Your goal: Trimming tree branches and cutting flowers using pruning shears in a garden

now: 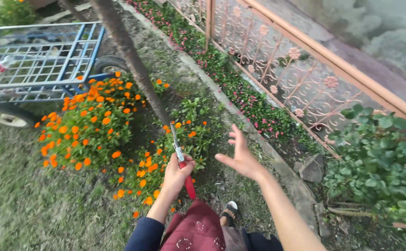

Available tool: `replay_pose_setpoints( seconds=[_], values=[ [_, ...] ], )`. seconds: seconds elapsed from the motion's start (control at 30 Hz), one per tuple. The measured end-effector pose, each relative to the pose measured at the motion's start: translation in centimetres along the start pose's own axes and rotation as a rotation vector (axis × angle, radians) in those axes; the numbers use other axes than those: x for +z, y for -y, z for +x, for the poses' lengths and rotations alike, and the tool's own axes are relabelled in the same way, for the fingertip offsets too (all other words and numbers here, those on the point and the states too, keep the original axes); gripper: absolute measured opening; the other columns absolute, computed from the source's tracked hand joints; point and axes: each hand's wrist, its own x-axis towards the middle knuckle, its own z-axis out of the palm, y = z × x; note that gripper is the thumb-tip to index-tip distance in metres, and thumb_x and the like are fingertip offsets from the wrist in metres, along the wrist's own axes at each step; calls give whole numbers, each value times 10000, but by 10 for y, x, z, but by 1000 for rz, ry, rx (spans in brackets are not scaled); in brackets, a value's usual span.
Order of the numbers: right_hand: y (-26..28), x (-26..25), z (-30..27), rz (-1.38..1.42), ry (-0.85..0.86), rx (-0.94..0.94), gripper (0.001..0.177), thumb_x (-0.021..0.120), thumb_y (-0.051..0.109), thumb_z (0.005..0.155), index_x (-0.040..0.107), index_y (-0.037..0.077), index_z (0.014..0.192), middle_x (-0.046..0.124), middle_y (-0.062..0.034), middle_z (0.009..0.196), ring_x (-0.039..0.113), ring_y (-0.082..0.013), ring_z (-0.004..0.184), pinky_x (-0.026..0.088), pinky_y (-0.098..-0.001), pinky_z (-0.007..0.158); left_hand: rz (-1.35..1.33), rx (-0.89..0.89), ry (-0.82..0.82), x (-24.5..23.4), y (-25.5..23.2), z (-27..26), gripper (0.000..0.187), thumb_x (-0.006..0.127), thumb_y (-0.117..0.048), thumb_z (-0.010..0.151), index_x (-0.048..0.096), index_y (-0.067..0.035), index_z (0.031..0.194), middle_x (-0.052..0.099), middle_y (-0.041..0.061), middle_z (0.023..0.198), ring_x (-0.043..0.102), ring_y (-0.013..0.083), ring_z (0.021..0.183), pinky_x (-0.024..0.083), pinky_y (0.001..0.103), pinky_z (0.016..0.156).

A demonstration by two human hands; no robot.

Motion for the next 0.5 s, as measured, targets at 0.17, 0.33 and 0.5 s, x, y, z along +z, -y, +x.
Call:
replay_pose_setpoints(
  seconds=[0.17, 0.33, 0.5],
  values=[
    [66, 124, -27, 59, 313, -65, 1220, 795, 429, 884, -92, 25, 1617, 113, -401, 1563, 203, -591, 1473, 190, -717, 1175, -9, -10, -95, -83, 20, -49, 401, 845, -337, 783, 715, -89, 1069, 736, 151, 1005, 709, 273, 998, 527, 426, 913],
    [98, 223, -45, -89, 535, -108, 1187, 764, 477, 889, -67, 74, 1634, 133, -375, 1590, 194, -589, 1475, 202, -676, 1208, 17, -3, -132, -159, 16, -105, 570, 919, -496, 716, 731, -125, 1106, 779, 130, 1022, 734, 295, 1058, 539, 432, 930],
    [108, 303, -50, -170, 529, -227, 1049, 781, 348, 869, 106, 98, 1632, 369, -300, 1510, 385, -513, 1429, 319, -620, 1191, 114, -8, -179, -230, 22, -147, 737, 913, -567, 686, 672, -91, 1193, 761, 178, 1098, 688, 356, 1164, 517, 473, 1009]
  ],
)
